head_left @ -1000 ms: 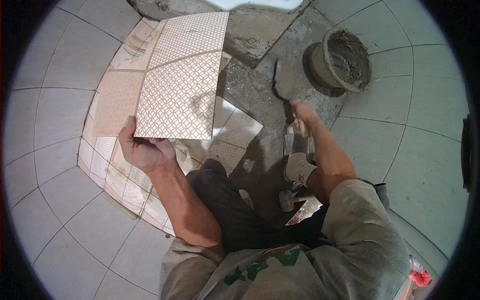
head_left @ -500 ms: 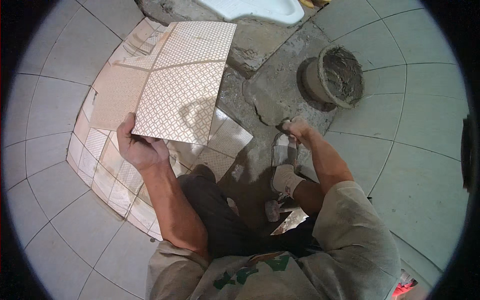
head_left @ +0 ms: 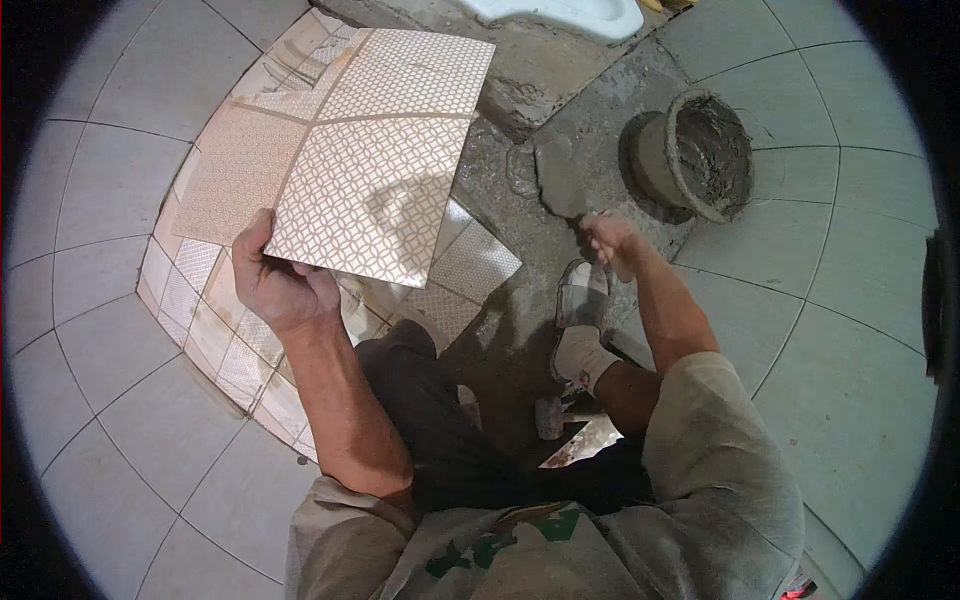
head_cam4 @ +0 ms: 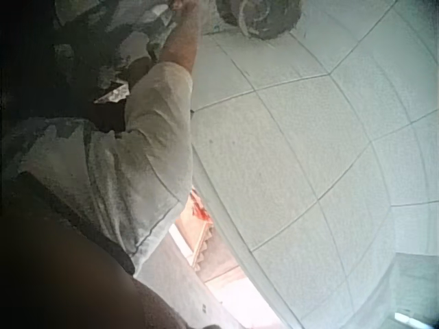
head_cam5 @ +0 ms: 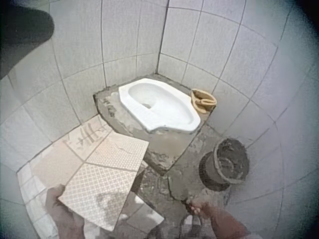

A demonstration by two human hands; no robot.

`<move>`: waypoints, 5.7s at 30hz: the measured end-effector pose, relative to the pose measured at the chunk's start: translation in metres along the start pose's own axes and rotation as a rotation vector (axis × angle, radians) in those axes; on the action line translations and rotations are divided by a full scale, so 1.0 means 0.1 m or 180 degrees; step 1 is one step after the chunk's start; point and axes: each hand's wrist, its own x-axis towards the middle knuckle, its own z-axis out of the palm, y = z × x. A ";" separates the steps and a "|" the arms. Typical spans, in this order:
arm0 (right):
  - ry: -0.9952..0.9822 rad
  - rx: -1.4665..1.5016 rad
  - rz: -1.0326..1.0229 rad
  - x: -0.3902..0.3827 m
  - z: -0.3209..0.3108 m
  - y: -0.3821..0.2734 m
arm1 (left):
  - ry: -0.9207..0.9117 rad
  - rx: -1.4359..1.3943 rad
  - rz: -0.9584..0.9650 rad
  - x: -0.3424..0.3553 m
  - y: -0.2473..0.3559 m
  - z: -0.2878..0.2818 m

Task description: Tiling the floor of a bathroom using mortar and a rubber mallet.

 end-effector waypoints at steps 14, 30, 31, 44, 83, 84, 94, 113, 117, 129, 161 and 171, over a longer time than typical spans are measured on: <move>0.1065 -0.2012 -0.1954 0.45 0.04 0.44 | 0.0008 -0.0007 0.0111 0.03 -0.05 -0.06; 0.0223 -0.1731 -0.1097 -0.19 0.21 -0.02 | 0.0055 0.0002 -0.0074 0.02 0.05 0.07; 0.0310 -0.2235 -0.1409 -0.19 0.15 -0.01 | 0.0028 -0.0028 -0.0099 0.03 0.02 0.12; 0.0238 0.0437 0.0165 0.12 -0.20 0.09 | 0.0137 0.0010 -0.0116 0.03 -0.05 0.08; 0.0314 -0.4194 -0.1715 -0.66 0.63 -0.45 | 0.0507 -0.0076 0.0269 -0.04 0.12 -0.05; 0.0320 -0.4192 -0.1701 -0.58 0.60 -0.35 | 0.0681 -0.0018 0.0256 -0.04 0.12 -0.03; 0.0101 -0.4525 -0.1772 -0.78 0.23 0.16 | 0.0359 0.0001 0.0228 0.00 0.08 -0.09; 0.0676 -0.3001 -0.1869 0.04 0.40 0.19 | 0.0405 -0.0089 0.0094 0.05 0.01 -0.06; 0.0849 -0.2848 -0.1656 0.00 0.24 0.16 | 0.0366 -0.0222 0.0163 0.06 0.03 -0.09; 0.0450 -0.1397 -0.1245 0.00 0.63 -0.32 | 0.0231 -0.0306 0.0037 0.08 -0.04 -0.07; 0.3470 -0.4079 -0.0733 0.39 -2.52 0.05 | 0.0839 0.0111 -0.0051 0.17 -0.17 0.17; 0.2115 -0.4097 -0.0632 -0.07 -2.27 -0.34 | 0.0385 -0.0046 -0.0307 0.21 -0.31 0.12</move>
